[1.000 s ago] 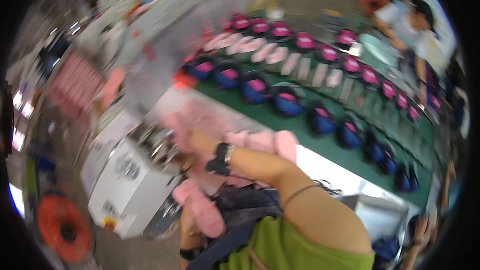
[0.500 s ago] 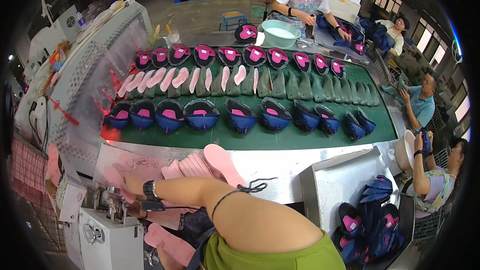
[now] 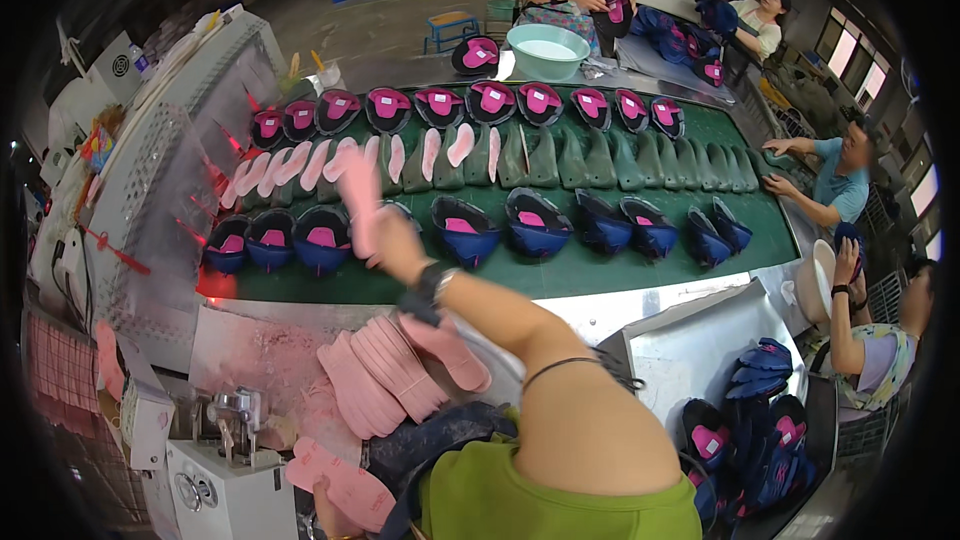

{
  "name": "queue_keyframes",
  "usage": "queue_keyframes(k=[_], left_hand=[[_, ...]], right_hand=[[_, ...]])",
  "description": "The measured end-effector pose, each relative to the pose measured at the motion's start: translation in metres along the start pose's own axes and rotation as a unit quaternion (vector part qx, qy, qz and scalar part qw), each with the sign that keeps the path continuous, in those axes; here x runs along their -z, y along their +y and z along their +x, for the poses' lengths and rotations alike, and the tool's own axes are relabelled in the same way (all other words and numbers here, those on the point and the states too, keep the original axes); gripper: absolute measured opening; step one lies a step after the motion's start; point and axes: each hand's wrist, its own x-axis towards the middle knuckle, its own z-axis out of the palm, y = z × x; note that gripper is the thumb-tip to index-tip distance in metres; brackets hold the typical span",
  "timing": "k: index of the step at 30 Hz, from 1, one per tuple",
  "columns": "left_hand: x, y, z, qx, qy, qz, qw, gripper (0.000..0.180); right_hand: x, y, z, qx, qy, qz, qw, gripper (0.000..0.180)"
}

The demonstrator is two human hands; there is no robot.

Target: Feed shoe soles into a processing machine and place the finished components into shoe lasts on an assembly conveyor.

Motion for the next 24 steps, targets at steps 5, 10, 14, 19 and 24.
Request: queue_keyframes(k=[5, 10, 14, 19, 24], left_hand=[[-0.03, 0.006, 0.015, 0.034, 0.024, 0.063, 0.997, 0.055], [-0.054, 0.009, 0.009, 0.084, -0.095, -0.001, 0.992, 0.055], [-0.12, 0.001, 0.002, -0.072, 0.036, 0.08, 0.994, 0.041], [-0.103, -0.003, 0.008, -0.108, 0.03, 0.113, 0.987, 0.045], [-0.108, 0.004, 0.009, -0.138, 0.078, 0.108, 0.981, 0.037]], right_hand=[[0.279, 0.033, 0.042, 0.048, 0.347, -0.339, 0.873, 0.027], [0.408, 0.053, 0.038, 0.005, 0.376, -0.419, 0.827, 0.034], [0.398, 0.063, 0.051, 0.053, 0.319, -0.408, 0.854, 0.038], [0.182, 0.033, 0.035, 0.216, 0.253, -0.282, 0.9, 0.019], [-0.02, -0.008, -0.146, 0.212, -0.214, -0.293, 0.907, 0.032]])
